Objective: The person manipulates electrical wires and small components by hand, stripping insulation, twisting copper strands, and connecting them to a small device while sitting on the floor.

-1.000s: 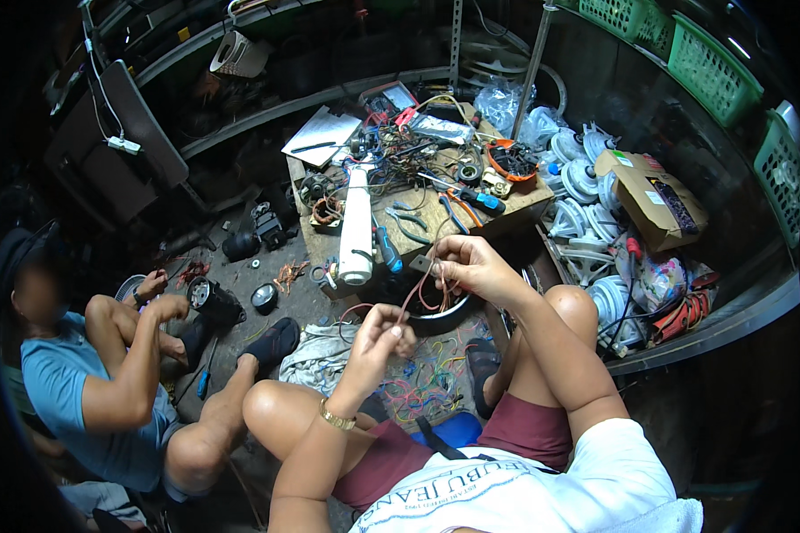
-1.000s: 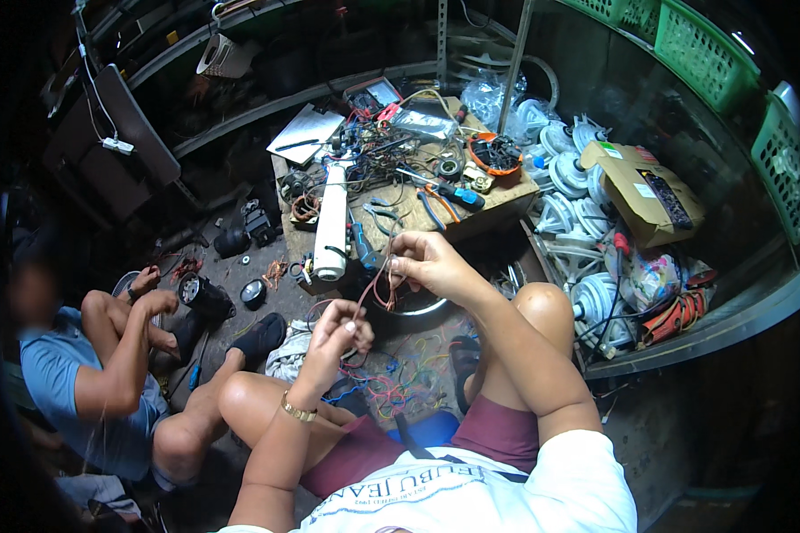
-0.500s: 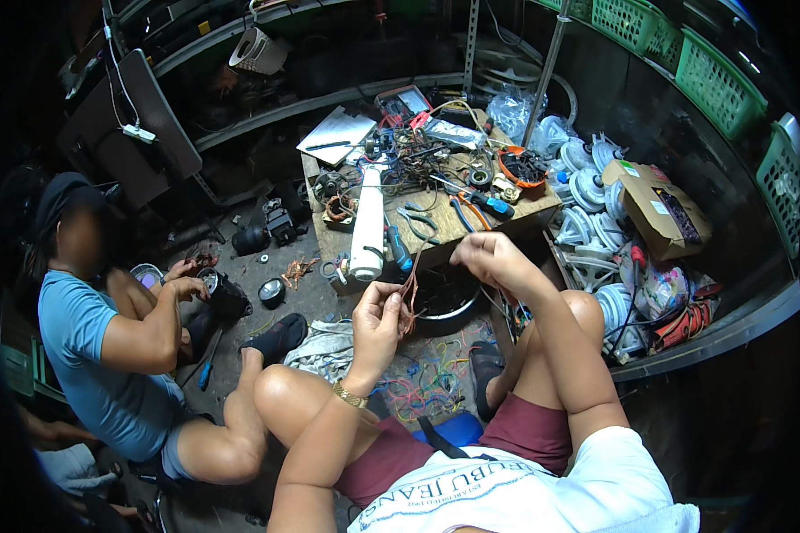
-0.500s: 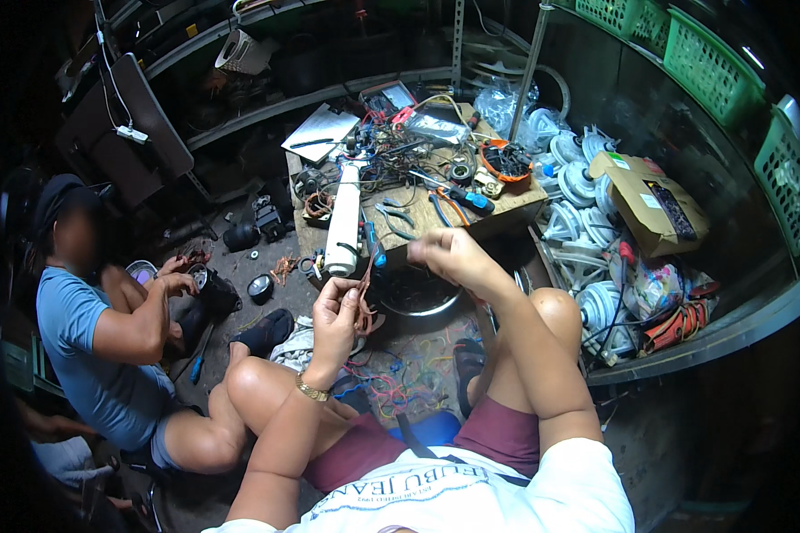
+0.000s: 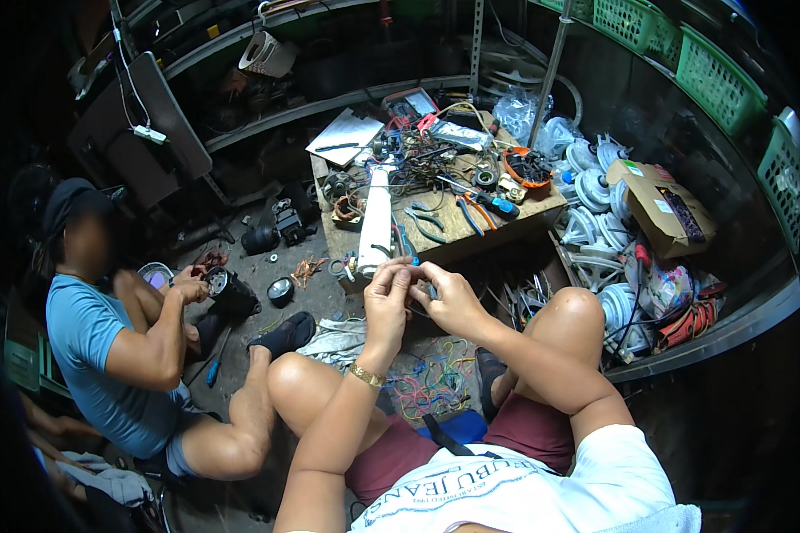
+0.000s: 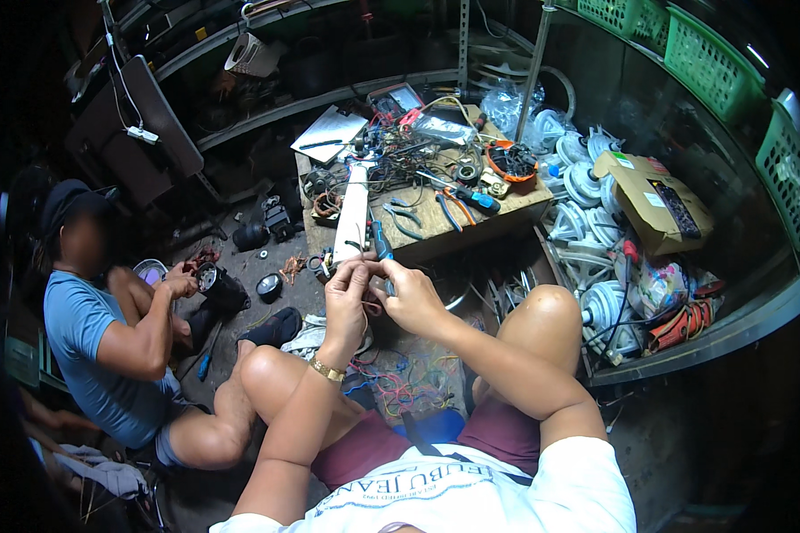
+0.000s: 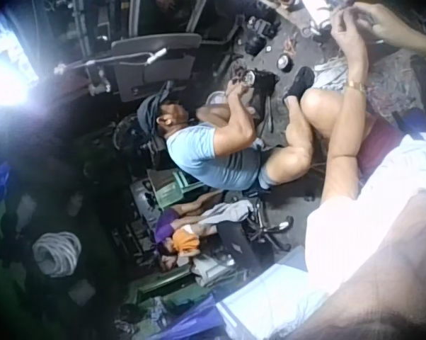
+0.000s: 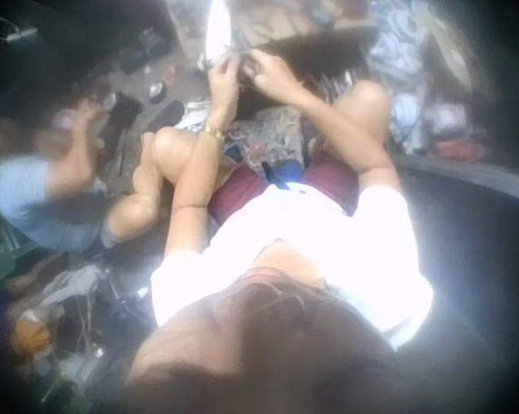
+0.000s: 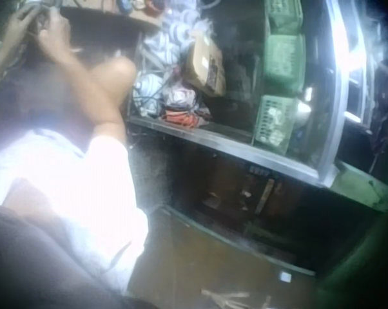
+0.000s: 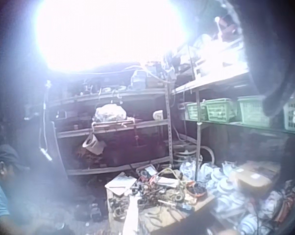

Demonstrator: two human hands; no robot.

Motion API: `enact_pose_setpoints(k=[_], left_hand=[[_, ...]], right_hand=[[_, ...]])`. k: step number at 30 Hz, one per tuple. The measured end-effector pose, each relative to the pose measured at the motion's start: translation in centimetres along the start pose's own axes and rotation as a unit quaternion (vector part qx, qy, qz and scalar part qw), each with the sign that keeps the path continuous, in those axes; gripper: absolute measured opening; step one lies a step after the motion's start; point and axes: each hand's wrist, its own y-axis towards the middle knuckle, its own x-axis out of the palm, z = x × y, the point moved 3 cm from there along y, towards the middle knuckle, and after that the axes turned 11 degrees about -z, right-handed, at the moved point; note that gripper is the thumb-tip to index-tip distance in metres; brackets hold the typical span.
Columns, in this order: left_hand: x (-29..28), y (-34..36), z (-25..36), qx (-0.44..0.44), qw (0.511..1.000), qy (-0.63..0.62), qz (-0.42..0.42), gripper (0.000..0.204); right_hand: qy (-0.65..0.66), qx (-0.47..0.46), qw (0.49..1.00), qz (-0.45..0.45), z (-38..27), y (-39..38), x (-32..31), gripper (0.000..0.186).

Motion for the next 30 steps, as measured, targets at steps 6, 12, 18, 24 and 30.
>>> enact_pose_setpoints(k=[6, 12, 18, 24, 30], left_hand=[[-3.9, 2.3, -3.0, -0.03, 0.967, -0.211, 0.141, 0.02], [-12.1, 3.9, -1.8, -0.053, 0.888, -0.37, 0.266, 0.022], [-5.4, 3.7, -0.6, -0.107, 0.929, -0.348, -0.062, 0.061], [1.9, -1.8, -0.1, -0.204, 0.876, -0.26, -0.351, 0.103], [1.4, -2.0, -0.7, -0.163, 0.955, -0.118, -0.218, 0.058]], right_hand=[[-0.129, -0.05, 0.99, -0.022, -0.6, -0.6, 0.1, 0.009], [-0.053, -0.049, 0.989, -0.132, -2.9, -1.9, -0.7, 0.006], [0.394, 0.087, 0.905, -0.138, -2.4, -2.0, -1.0, 0.017], [0.441, 0.122, 0.889, 0.01, 0.2, 0.5, -6.9, 0.015], [0.377, 0.124, 0.916, 0.064, 1.2, 0.4, -8.2, 0.015]])
